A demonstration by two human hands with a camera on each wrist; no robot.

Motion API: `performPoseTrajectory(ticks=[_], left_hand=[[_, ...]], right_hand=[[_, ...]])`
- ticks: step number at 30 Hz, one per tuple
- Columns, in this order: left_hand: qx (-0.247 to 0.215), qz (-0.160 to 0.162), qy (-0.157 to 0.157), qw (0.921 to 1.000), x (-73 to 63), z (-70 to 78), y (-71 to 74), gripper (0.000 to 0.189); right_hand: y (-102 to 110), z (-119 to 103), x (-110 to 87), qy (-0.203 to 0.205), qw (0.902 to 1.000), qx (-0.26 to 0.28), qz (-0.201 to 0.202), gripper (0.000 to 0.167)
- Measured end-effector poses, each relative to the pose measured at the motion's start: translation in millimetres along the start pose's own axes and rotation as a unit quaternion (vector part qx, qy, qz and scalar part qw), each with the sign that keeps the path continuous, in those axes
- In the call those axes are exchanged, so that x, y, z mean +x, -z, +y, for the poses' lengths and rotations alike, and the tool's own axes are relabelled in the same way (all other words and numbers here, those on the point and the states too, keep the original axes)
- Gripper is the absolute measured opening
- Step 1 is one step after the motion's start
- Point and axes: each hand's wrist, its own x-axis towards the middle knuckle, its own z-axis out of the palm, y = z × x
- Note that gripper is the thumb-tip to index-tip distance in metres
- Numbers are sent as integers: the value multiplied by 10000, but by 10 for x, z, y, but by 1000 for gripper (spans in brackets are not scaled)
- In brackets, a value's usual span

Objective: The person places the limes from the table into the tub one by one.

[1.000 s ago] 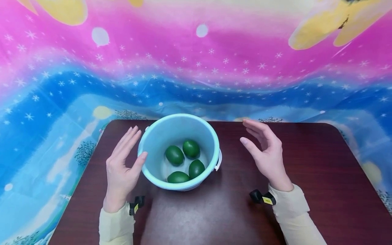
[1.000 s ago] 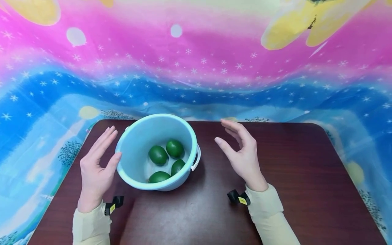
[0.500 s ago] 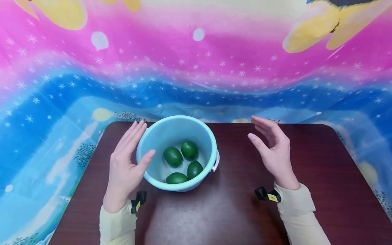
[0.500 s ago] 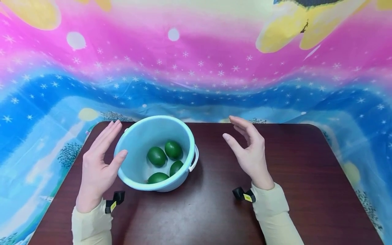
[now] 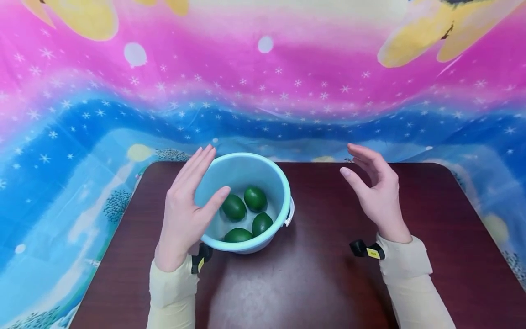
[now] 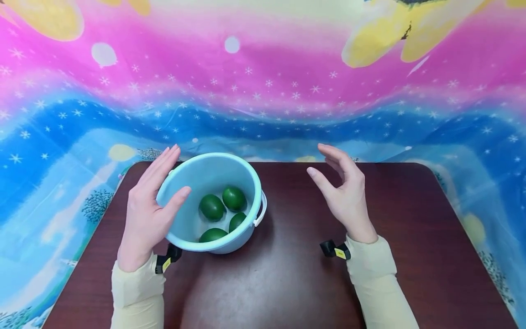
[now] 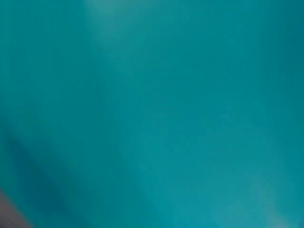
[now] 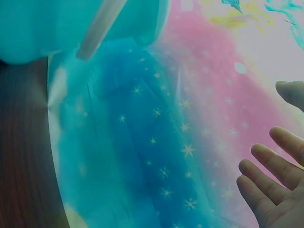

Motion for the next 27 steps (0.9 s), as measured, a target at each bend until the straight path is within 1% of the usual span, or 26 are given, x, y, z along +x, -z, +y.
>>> performPoseTrajectory(ticks=[3, 6, 9, 13, 17, 22, 27], left_hand=[[10, -105, -54, 9999, 43, 18, -33, 66], [-3, -145, -119, 9998, 70, 59, -63, 67], [-3, -143, -185, 9997, 93, 123, -88, 68], [-14, -216, -218, 9995, 98, 217, -122, 69], [-140, -302, -267, 9991, 94, 339, -158, 70], [-484, -331, -462, 9972, 124, 528, -211, 71], [-818, -338, -576, 9944, 159, 732, -323, 72]], right_hand=[[51, -15, 43, -56, 9999, -109, 58, 47], [100, -42, 76, -46, 9998, -181, 102, 48], [143, -79, 97, -2, 9996, -242, 147, 48], [182, -107, 111, 79, 9994, -275, 217, 47], [202, -130, 116, 138, 9992, -261, 260, 47], [232, -152, 103, 144, 9992, -271, 267, 47], [273, -166, 90, 170, 9990, -324, 270, 46]])
